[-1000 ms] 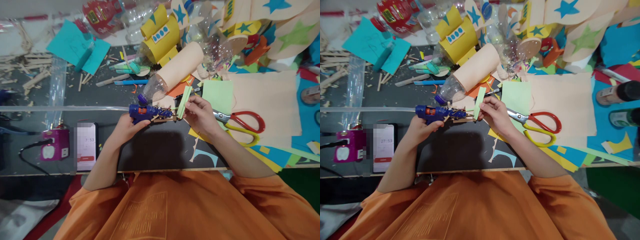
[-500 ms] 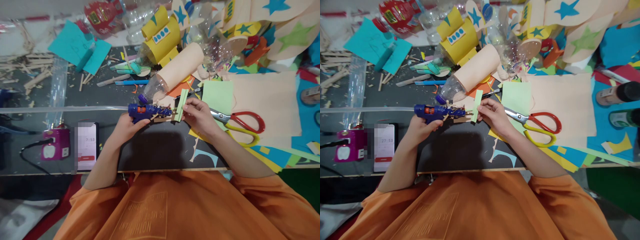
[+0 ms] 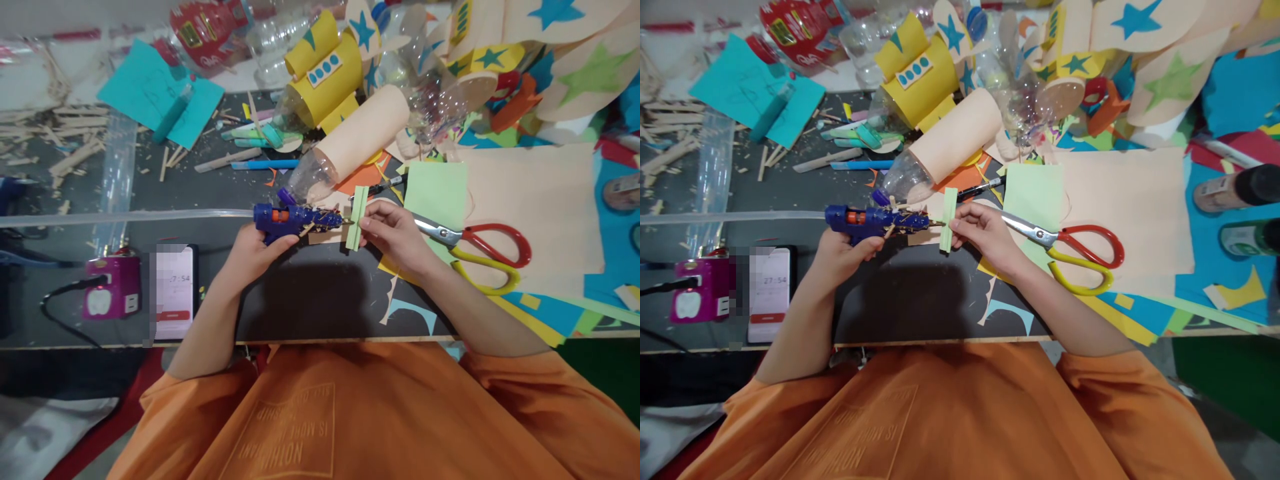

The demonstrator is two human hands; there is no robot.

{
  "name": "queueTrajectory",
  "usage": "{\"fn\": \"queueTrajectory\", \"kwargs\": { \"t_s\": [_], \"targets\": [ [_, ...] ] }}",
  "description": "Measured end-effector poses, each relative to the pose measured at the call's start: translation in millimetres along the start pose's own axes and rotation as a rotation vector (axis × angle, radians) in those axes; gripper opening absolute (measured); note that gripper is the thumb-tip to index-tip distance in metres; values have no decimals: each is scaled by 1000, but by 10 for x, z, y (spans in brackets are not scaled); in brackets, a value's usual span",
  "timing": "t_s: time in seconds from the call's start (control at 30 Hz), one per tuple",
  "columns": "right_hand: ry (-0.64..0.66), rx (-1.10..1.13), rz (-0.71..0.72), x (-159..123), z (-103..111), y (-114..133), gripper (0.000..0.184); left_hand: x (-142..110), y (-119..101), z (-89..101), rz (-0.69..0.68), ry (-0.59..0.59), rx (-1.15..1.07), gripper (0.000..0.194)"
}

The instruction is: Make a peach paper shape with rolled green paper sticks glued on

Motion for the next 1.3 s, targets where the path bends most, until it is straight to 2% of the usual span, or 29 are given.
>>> {"fn": "queueTrajectory", "kwargs": {
  "t_s": [0.4, 0.6, 0.83, 1.13, 1.3],
  "targets": [
    [42, -78, 1, -11, -23, 7, 35, 9, 35, 22, -1, -40, 14, 34],
    [73, -125, -6, -39, -40, 16, 35, 11, 90, 4, 75, -32, -1, 34],
    [100, -144, -14, -65, -60, 35, 35, 15, 57, 28, 73, -111, -54, 32],
    [125, -178, -12, -79, -76, 32, 36, 24, 94, 41, 113, -111, -10, 29],
    [124, -193, -10, -77, -74, 27, 39, 40, 128, 22, 90, -142, -83, 28]
  ]
}}
Point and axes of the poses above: each hand's wrist, its own x-axis towards the middle knuckle, its own z-axis out of the back of the hand, y = z × x, the point moved 4 cm from there along x, towards the middle knuckle, and after that the axes turned 14 degrees about -y, right-handed, at the moved point
